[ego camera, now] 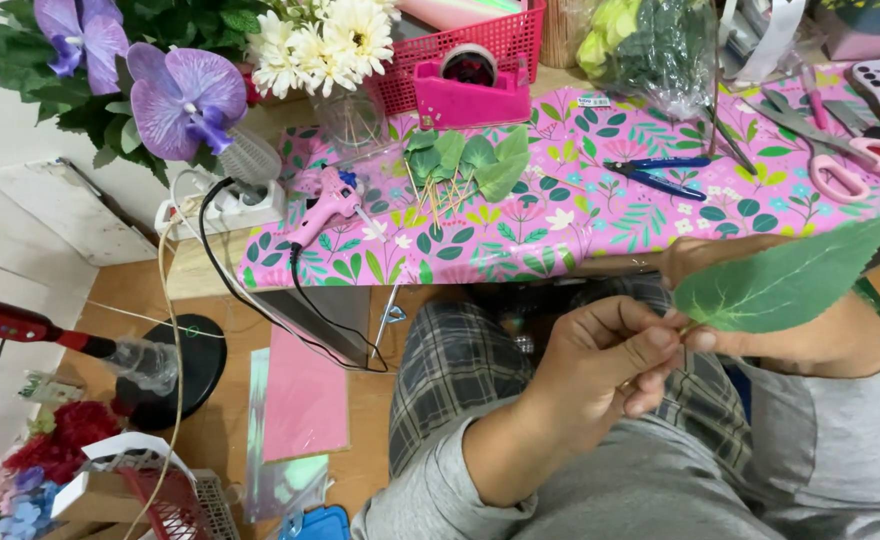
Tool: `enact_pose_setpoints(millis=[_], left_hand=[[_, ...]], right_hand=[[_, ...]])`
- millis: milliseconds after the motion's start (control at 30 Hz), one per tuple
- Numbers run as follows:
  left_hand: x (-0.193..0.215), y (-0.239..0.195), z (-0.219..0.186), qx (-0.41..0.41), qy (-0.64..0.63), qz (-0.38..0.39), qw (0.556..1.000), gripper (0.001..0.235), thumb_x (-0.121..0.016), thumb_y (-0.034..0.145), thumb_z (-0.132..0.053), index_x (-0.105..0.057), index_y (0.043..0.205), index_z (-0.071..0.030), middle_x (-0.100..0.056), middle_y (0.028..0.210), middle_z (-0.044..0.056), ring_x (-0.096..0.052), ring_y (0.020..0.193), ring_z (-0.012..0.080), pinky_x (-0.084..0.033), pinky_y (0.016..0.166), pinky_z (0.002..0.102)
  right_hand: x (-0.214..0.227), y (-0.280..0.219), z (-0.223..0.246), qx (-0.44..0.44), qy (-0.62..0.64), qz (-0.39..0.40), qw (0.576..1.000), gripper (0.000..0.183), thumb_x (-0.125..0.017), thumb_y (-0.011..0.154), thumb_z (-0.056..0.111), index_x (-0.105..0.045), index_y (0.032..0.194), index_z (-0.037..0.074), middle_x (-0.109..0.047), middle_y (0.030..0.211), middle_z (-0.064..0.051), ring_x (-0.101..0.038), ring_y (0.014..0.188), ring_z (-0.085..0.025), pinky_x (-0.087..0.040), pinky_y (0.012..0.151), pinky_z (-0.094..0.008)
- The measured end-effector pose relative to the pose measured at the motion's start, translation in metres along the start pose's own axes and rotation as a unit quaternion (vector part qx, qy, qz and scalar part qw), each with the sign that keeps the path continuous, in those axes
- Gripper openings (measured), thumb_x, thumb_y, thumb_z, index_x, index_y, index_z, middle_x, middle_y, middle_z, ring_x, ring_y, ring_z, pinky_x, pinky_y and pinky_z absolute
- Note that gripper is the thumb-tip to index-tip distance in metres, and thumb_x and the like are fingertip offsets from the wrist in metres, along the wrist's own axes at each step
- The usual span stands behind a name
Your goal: Assembling artificial leaves onto wooden sticks and trimming the sticks using wire cutters.
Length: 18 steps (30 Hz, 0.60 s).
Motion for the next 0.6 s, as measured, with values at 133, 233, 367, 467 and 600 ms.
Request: enact_pose_setpoints(millis=[133, 233, 367, 467, 600], left_hand=[[0.005, 0.004, 0.003, -0.026, 0.03, -0.011, 0.999, 0.01, -0.071, 0.099, -0.005, -0.063, 0.097, -0.001, -0.066, 0.084, 0.009, -0.054, 0.063, 0.0081, -0.04, 0.049, 0.019], [0.008, 0.006, 0.002, -0.064, 0.091, -0.01, 0.994, 0.011, -0.07, 0.101, -0.007, -0.061, 0.099, -0.001, -0.069, 0.09, 0.008, -0.054, 0.06, 0.0076, -0.043, 0.05, 0.019], [-0.001, 0.002, -0.009, -0.116, 0.248, -0.015, 0.962, 0.015, -0.069, 0.103, -0.011, -0.063, 0.11, 0.001, -0.073, 0.113, 0.01, -0.054, 0.065, 0.0045, -0.048, 0.058, 0.017], [-0.026, -0.006, -0.026, -0.214, 0.492, -0.082, 0.84, 0.029, -0.075, 0.09, -0.01, -0.064, 0.114, 0.002, -0.065, 0.095, 0.007, -0.059, 0.077, 0.0107, -0.052, 0.072, 0.025], [-0.049, -0.014, -0.038, -0.246, 0.546, -0.043, 0.799, 0.017, -0.07, 0.095, 0.001, -0.067, 0.11, 0.007, -0.067, 0.103, 0.012, -0.061, 0.076, 0.0138, -0.052, 0.069, 0.025]], right_hand=[[-0.007, -0.008, -0.001, -0.087, 0.017, -0.139, 0.986, 0.021, -0.08, 0.071, 0.02, -0.073, 0.084, 0.004, -0.073, 0.084, -0.006, -0.068, 0.079, -0.022, -0.059, 0.078, -0.037], [-0.011, -0.01, -0.001, -0.11, 0.024, -0.177, 0.978, 0.019, -0.079, 0.071, 0.016, -0.072, 0.082, 0.002, -0.07, 0.084, -0.007, -0.065, 0.081, -0.022, -0.055, 0.079, -0.035], [-0.009, -0.014, -0.007, -0.045, 0.005, -0.185, 0.982, 0.017, -0.075, 0.075, 0.018, -0.07, 0.084, 0.004, -0.068, 0.081, -0.006, -0.061, 0.081, -0.022, -0.051, 0.088, -0.039], [-0.011, -0.021, -0.015, -0.054, -0.007, -0.192, 0.98, 0.017, -0.076, 0.074, 0.016, -0.07, 0.085, 0.004, -0.068, 0.084, -0.006, -0.062, 0.083, -0.021, -0.052, 0.087, -0.038], [-0.017, -0.031, -0.023, -0.067, -0.023, -0.2, 0.977, 0.018, -0.078, 0.072, 0.013, -0.072, 0.087, 0.004, -0.068, 0.089, -0.006, -0.063, 0.087, -0.021, -0.053, 0.086, -0.035]])
Point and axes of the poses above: each hand's wrist, its own y-axis towards the middle knuckle, its own x-axis out of the back of the hand, z = x × y, the point moved 3 cm from there along y, towards the middle knuckle
